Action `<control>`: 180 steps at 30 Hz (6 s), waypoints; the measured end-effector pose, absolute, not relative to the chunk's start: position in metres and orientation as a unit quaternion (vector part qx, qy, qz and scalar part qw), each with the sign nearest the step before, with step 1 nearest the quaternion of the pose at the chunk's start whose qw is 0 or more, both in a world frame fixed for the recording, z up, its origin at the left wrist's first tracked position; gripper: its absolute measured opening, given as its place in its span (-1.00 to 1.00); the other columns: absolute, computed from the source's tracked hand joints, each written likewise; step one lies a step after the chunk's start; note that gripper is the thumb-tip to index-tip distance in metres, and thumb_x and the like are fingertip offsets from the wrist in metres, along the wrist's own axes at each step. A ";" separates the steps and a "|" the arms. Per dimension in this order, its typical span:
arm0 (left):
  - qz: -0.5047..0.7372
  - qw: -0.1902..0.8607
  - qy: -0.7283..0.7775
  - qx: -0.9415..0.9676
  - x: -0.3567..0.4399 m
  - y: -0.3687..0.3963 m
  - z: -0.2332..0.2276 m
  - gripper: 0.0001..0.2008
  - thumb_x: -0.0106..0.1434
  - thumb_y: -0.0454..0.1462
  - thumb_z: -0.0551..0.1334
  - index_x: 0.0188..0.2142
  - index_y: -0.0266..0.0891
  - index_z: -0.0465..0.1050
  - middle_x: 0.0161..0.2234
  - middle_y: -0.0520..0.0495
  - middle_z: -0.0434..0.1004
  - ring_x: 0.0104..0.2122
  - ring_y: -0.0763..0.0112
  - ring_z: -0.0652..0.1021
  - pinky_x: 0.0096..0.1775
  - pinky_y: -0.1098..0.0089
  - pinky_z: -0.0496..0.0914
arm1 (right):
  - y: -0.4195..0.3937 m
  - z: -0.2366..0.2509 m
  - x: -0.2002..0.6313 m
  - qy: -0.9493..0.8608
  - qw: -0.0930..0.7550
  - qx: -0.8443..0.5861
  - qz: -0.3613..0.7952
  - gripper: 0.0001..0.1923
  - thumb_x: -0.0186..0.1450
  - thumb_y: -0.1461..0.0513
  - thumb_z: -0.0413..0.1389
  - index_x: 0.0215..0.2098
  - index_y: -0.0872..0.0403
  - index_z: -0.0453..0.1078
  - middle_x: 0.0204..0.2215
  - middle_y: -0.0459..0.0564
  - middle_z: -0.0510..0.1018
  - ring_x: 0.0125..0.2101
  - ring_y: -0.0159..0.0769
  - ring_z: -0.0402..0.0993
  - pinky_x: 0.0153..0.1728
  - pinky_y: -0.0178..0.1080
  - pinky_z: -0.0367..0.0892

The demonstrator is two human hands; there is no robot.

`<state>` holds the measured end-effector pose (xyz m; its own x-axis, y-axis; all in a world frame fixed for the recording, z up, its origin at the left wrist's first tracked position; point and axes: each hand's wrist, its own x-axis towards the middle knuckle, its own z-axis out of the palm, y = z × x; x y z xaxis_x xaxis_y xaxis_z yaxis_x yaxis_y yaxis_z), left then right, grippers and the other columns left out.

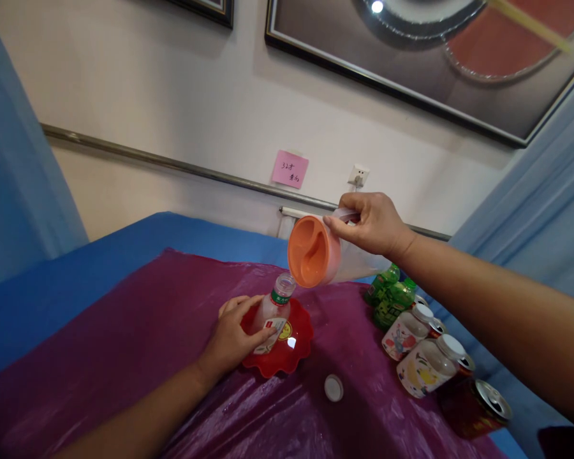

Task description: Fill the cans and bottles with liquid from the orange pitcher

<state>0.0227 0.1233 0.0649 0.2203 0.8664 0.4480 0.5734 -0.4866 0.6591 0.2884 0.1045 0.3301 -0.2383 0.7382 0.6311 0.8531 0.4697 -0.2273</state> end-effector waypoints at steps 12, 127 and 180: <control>0.413 0.186 0.470 0.758 0.022 0.123 0.062 -0.38 0.05 0.00 0.49 0.11 -0.07 0.56 0.01 -0.18 0.53 0.07 -0.02 0.49 0.17 -0.06 0.33 | 0.103 0.336 0.283 -0.798 0.325 -0.496 -0.111 -0.61 0.19 -0.03 0.22 -0.62 -0.03 0.24 -0.68 -0.13 0.24 -0.60 -0.38 0.11 -0.57 -0.24 0.04; 0.425 0.208 0.470 0.745 0.018 0.118 0.067 -0.37 0.04 0.00 0.51 0.09 -0.10 0.58 0.03 -0.20 0.51 0.06 -0.02 0.51 0.14 -0.04 0.40 | 0.091 0.367 0.247 -0.859 0.188 -0.438 -0.184 -0.63 0.26 0.04 0.18 -0.56 -0.02 0.16 -0.62 -0.11 0.27 -0.58 -0.35 0.14 -0.52 -0.18 0.07; 0.510 0.344 0.405 0.676 0.021 0.129 0.055 -0.36 0.05 -0.09 0.49 0.12 -0.14 0.50 0.04 -0.16 0.63 0.00 0.08 0.63 0.12 0.05 0.49 | 0.115 0.123 0.353 -0.381 0.660 -0.647 -0.006 -0.37 0.25 -0.36 -0.01 -0.59 -0.06 0.12 -0.70 -0.23 0.16 -0.61 -0.36 0.12 -0.58 -0.27 0.11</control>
<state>0.0208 0.1291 0.0545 0.1514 0.8995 0.4099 0.1970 -0.4338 0.8792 0.3527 0.1155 0.1234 0.7102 0.4848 0.5104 0.5009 0.1614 -0.8503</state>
